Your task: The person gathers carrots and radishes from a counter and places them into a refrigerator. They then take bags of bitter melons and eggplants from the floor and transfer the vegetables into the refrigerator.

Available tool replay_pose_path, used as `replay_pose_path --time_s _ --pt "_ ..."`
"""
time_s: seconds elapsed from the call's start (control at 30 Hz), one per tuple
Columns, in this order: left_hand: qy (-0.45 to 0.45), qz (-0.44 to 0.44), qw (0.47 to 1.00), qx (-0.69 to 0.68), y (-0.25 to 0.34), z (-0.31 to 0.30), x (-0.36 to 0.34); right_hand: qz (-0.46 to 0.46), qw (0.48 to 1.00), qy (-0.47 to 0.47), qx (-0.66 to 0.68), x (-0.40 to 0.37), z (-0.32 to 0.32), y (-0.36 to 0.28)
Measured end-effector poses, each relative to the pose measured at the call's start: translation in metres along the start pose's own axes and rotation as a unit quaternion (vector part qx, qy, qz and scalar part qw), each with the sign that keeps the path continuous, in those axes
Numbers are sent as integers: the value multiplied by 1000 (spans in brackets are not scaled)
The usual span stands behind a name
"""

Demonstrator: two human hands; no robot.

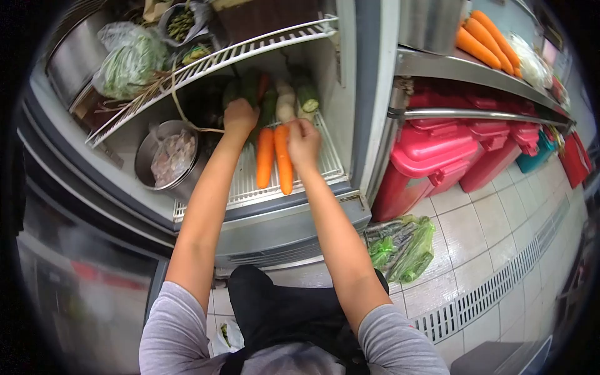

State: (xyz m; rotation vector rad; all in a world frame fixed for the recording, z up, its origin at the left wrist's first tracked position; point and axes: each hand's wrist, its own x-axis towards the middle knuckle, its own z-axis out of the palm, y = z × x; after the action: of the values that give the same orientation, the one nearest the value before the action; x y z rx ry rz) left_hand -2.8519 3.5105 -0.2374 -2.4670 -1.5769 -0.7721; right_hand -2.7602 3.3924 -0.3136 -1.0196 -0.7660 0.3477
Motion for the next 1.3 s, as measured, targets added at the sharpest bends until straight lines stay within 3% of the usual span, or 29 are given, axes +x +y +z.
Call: replay_pose_path --time_s 0.03,0.13,0.17,0.23,0.27,0.33,0.4,0.43,0.47,0.5,0.53,0.57,0.63,0.7,0.77,0.83,0.9,1.03,1.1,1.17,1.2,1.23,1.3 --pt "-4 23 999 -23 2 -9 -4 63 994 -6 87 3 -1 2" --pt "-90 45 979 -180 -5 -8 -13 82 995 16 52 2 7 -6" --pt "-55 37 971 -231 5 -31 -44 84 995 5 54 1 6 -5" --pt "165 152 955 -193 7 -66 -103 66 998 5 -20 2 2 -6" --pt "225 155 946 -173 6 -89 -126 78 996 -6 -36 3 0 -6" --pt "325 97 928 -153 -16 -114 -159 73 997 -16 -16 2 1 -7" --pt "424 -33 883 -199 -57 -108 -173 52 999 -13 9 1 4 -7" --pt "397 -179 848 -301 -78 -106 -178 53 998 -17 12 -1 5 -11" --pt "381 -242 781 -431 -109 -100 -177 -29 999 21 -31 -4 7 -20" --pt "278 -301 719 -561 -127 -110 -180 -111 989 61 -73 -9 9 -29" --pt "228 -318 704 -593 -139 -111 -179 -179 965 76 -177 -14 9 -38" --pt "179 -331 685 -624 -147 -110 -175 -186 965 77 -169 -19 17 -44" --pt "144 -300 689 -643 -159 -109 -169 -223 968 -59 -104 -32 49 -56" --pt "144 -267 673 -675 -159 -110 -166 -74 973 -175 -129 -47 86 -90" --pt "123 -277 652 -695 -154 -111 -165 24 951 -219 -217 -49 125 -76" --pt "109 -255 640 -717 -150 -106 -169 277 884 -326 -187 -45 146 -74" --pt "72 -247 633 -730 -143 -109 -175 281 890 -320 -161 -37 148 -69" --pt "40 -337 660 -670 -143 -117 -175 278 914 -274 -108 -29 154 -55" --pt "-26 -333 671 -663 -160 -121 -177 387 863 -318 68 -18 154 -40" --pt "8 -365 683 -633 -155 -131 -175 415 847 -319 88 -17 154 -42" --pt "9 -361 713 -601 -164 -127 -170 415 842 -332 86 -14 153 -41" --pt "22 -367 713 -597 -165 -125 -165 420 836 -343 82 -14 151 -37" --pt "24 -330 659 -675 -184 -110 -152 426 829 -348 104 -19 148 -38"
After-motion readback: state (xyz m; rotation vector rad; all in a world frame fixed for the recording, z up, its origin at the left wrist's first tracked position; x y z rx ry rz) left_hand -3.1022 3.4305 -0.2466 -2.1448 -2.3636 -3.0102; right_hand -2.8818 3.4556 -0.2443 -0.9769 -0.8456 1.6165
